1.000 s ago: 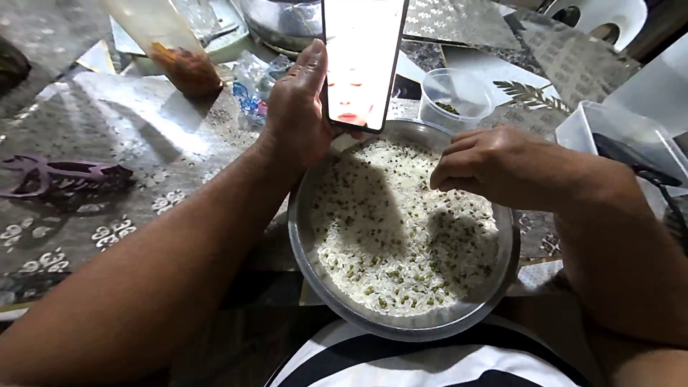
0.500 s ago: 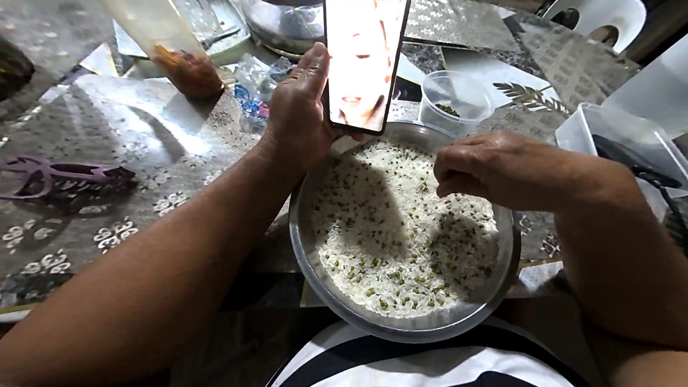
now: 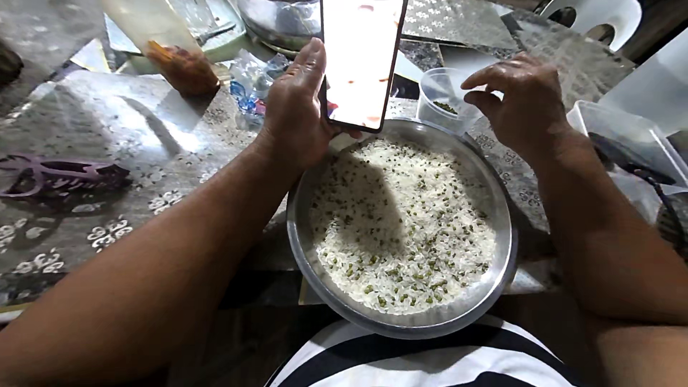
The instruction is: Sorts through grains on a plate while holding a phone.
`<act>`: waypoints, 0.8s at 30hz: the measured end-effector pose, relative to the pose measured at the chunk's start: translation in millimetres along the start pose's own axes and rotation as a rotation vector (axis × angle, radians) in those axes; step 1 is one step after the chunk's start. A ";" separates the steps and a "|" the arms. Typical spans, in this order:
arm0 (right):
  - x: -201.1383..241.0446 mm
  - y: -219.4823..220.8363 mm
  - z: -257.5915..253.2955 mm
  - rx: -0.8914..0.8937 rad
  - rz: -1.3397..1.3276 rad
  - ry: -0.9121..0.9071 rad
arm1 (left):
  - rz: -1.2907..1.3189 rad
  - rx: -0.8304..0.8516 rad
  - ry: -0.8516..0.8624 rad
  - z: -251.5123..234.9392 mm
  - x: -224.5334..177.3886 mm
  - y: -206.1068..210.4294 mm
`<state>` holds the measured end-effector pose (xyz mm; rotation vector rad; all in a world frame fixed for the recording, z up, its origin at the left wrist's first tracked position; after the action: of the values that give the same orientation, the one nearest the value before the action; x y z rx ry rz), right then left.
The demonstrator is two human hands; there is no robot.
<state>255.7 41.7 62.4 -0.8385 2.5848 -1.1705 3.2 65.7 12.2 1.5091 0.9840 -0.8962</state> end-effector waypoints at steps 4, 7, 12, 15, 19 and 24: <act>38.9 2.9 7.4 0.217 -0.219 -0.151 | -0.008 0.017 0.012 0.3 -1.0 0.6; 68.5 25.6 26.0 0.505 -0.331 -0.254 | -0.011 -0.007 -0.005 1.2 -1.9 0.9; 75.4 34.4 30.6 0.476 -0.319 -0.363 | -0.024 0.001 0.004 -1.2 -0.5 -0.9; 77.9 15.2 25.9 0.354 -0.332 -0.424 | -0.023 0.003 0.011 -2.0 0.0 -1.6; 85.3 1.1 23.9 0.326 -0.346 -0.459 | -0.027 0.010 0.015 -1.3 -1.2 0.1; 81.9 8.2 25.1 0.371 -0.345 -0.442 | -0.029 0.012 0.019 -1.3 -0.5 0.4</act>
<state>194.3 -15.9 44.7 -1.3067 1.8475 -1.3130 3.4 66.9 13.0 1.5193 1.0189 -0.9114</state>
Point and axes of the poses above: each hand's wrist, its own z-axis away from the middle knuckle, its own y-axis out of the palm, x = y × z, the point moved 7 cm from there along -z, towards the middle knuckle, and after that the axes turned 8 degrees about -x, right-handed, at the moved point
